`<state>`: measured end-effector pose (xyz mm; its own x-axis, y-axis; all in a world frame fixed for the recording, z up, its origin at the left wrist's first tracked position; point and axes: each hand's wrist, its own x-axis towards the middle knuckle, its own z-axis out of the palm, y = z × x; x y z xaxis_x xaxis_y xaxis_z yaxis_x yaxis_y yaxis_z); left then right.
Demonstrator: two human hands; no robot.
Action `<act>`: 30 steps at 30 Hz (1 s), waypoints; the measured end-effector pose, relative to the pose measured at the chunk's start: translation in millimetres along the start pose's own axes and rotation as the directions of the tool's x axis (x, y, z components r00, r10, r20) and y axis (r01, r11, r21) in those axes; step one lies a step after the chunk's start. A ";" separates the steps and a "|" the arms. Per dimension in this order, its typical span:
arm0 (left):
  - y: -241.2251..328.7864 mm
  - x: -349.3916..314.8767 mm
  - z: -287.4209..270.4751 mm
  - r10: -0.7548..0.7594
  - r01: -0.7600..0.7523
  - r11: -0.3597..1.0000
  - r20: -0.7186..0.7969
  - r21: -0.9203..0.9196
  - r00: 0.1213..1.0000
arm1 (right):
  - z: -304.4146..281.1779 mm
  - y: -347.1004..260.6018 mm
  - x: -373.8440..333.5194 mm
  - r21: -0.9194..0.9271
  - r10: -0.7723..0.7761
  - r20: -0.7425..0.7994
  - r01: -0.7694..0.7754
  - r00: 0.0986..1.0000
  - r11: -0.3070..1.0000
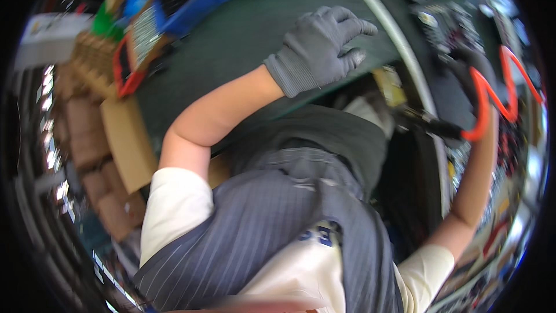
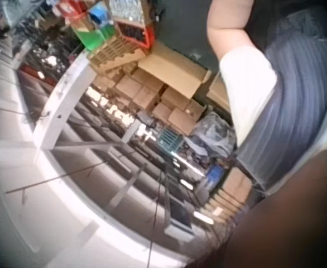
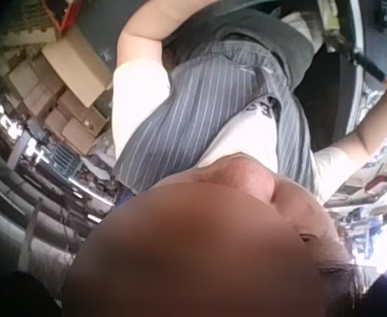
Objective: Assemble metal enclosure panels by cleaning brackets and securing grommets with an air screwdriver.
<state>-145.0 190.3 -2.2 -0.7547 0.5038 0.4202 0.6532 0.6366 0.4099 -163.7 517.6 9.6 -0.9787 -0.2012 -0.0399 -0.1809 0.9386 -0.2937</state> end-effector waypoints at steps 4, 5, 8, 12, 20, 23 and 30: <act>-59.1 -76.8 -53.1 -0.234 0.242 0.958 -0.064 0.154 0.970 | 23.9 79.0 2.9 0.095 0.146 -0.042 -0.141 0.988 0.985; -74.7 -97.4 -70.7 -0.307 0.314 0.913 -0.070 0.259 0.949 | 33.8 75.8 8.8 0.106 0.216 -0.037 -0.211 0.976 0.972; -106.5 -150.4 -121.6 -0.456 0.464 0.723 -0.151 0.512 0.877 | 64.4 114.1 21.7 0.175 0.294 -0.080 -0.277 0.952 0.945; -155.6 -213.0 -162.7 -0.447 0.479 0.552 -0.243 0.683 0.861 | 64.6 123.0 26.5 0.233 0.410 0.019 -0.403 0.912 0.885; -169.4 -219.3 -172.1 -0.287 0.349 0.529 -0.224 0.774 0.932 | 48.3 85.7 -6.1 0.421 0.454 -0.067 -0.387 0.888 0.820; -177.5 -202.9 -164.1 -0.263 0.287 0.504 -0.172 0.815 0.949 | 42.8 82.6 -26.2 0.660 0.482 -0.076 -0.318 0.873 0.680; -184.5 -202.9 -166.3 -0.366 0.330 0.435 -0.171 0.838 0.915 | 63.9 102.4 -112.7 0.392 0.333 -0.517 -0.128 0.789 0.911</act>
<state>-102.2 -126.4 -28.4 -0.9189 0.1287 0.3728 -0.0163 0.9321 -0.3618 -65.7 618.5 -77.0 -0.8822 0.2987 0.3641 -0.0017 0.7711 -0.6367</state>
